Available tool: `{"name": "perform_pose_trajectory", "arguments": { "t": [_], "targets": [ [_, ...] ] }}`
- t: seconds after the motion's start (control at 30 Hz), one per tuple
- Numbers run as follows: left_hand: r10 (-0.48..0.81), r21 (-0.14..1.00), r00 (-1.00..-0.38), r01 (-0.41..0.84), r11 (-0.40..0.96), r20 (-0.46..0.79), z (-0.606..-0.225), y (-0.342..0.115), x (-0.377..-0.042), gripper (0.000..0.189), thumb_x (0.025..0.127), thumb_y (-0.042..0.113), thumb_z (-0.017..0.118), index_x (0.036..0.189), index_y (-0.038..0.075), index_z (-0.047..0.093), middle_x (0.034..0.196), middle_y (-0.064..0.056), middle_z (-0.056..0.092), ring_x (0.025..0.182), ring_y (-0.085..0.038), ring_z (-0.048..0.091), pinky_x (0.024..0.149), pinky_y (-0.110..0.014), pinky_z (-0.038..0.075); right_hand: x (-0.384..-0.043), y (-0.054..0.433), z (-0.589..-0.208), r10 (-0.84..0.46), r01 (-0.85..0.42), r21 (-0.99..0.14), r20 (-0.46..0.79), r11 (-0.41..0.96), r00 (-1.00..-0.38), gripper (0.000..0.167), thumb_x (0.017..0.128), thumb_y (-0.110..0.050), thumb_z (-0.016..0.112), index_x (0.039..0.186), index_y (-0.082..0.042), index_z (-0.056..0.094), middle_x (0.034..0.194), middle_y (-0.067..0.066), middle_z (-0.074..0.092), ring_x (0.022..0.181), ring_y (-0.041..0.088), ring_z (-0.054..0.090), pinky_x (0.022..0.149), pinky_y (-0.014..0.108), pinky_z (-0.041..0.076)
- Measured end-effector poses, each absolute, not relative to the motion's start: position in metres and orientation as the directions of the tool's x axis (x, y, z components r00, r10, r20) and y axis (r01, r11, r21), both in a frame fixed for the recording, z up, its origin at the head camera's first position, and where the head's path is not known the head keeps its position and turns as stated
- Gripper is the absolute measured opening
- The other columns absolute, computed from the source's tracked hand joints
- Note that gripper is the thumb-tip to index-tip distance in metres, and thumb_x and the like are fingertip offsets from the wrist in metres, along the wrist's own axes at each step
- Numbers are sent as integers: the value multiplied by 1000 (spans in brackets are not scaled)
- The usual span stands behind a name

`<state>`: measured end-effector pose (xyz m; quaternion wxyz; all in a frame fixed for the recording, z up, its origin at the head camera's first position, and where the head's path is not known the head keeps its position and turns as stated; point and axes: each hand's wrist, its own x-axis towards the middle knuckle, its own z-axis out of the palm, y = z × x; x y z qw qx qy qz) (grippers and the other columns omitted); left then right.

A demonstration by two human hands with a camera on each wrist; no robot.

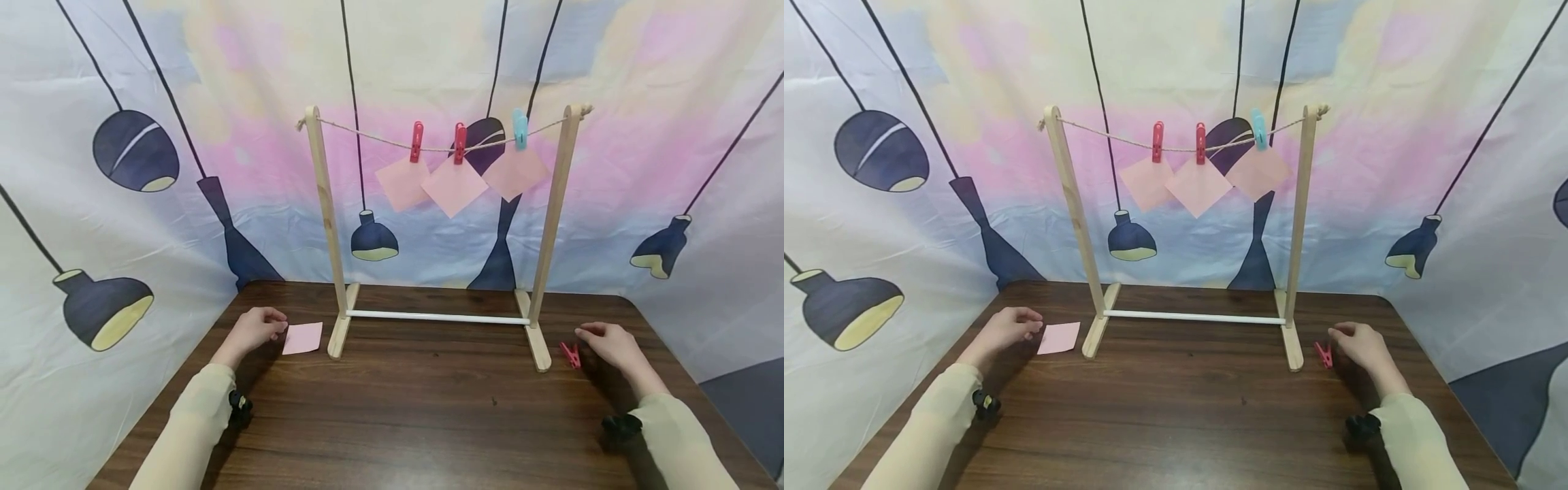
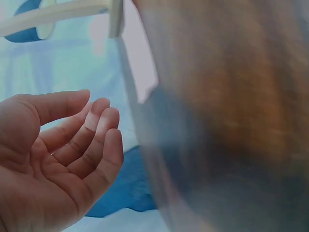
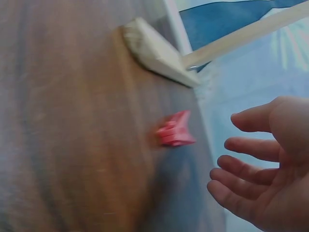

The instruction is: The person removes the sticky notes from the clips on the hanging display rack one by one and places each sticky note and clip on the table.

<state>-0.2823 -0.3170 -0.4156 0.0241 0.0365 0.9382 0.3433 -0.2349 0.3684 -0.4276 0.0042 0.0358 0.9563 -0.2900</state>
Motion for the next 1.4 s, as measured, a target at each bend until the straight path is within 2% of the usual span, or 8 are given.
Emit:
{"name": "perform_pose_trajectory", "arguments": {
  "t": [0.43,0.73,0.8,0.87,1.0,1.07,1.23,1.4],
  "targets": [
    [183,608,-967,254,752,177,-346,-276,-285,36,103,30,60,124,2,67,103,-17,72,85,-26,69,68,-34,53,-248,372,-343,56,-96,-603,228,792,-972,63,107,-43,43,142,9,48,132,40,52,116,55,52,87,63,46],
    [217,570,-928,359,739,303,-296,-255,-284,37,102,33,61,124,4,68,102,-15,72,85,-26,69,69,-35,51,-250,357,-277,95,-112,-642,279,758,-956,70,105,-53,39,152,-2,41,139,36,49,114,50,56,88,62,46],
    [220,564,-917,381,733,334,-287,-251,-282,36,103,32,61,124,4,68,101,-14,72,85,-27,69,71,-36,50,-251,353,-266,106,-116,-639,299,760,-948,71,103,-56,40,153,-5,42,139,33,51,113,44,58,83,54,50],
    [226,559,-910,395,729,349,-279,-248,-280,35,103,32,61,124,5,68,102,-14,73,85,-27,69,73,-37,50,-252,349,-256,114,-123,-636,319,762,-941,71,102,-58,42,152,-8,44,140,30,52,107,32,61,77,46,51],
    [238,569,-907,405,715,346,-272,-241,-278,37,103,34,60,125,5,67,106,-16,72,89,-29,70,80,-42,50,-251,340,-243,107,-146,-665,324,732,-940,70,101,-57,45,152,-9,44,143,26,51,91,-1,57,84,43,49],
    [242,581,-908,407,705,342,-271,-238,-278,37,103,34,60,125,5,67,107,-16,72,90,-30,70,82,-44,51,-249,335,-239,107,-158,-680,331,716,-938,69,102,-56,46,152,-9,45,144,24,50,85,-13,52,87,38,48],
    [236,597,-902,418,685,361,-270,-226,-278,32,103,29,61,124,6,68,104,-13,73,89,-28,69,81,-43,52,-245,321,-227,138,-209,-694,409,688,-902,63,101,-52,51,148,-10,52,133,11,56,80,-17,55,73,14,44],
    [242,612,-888,447,653,390,-267,-214,-279,30,102,27,62,123,6,69,103,-14,73,90,-26,68,81,-44,52,-241,305,-214,168,-263,-711,474,653,-864,54,101,-47,56,143,-13,58,114,-9,64,81,-14,60,71,10,44]
  ]
}}
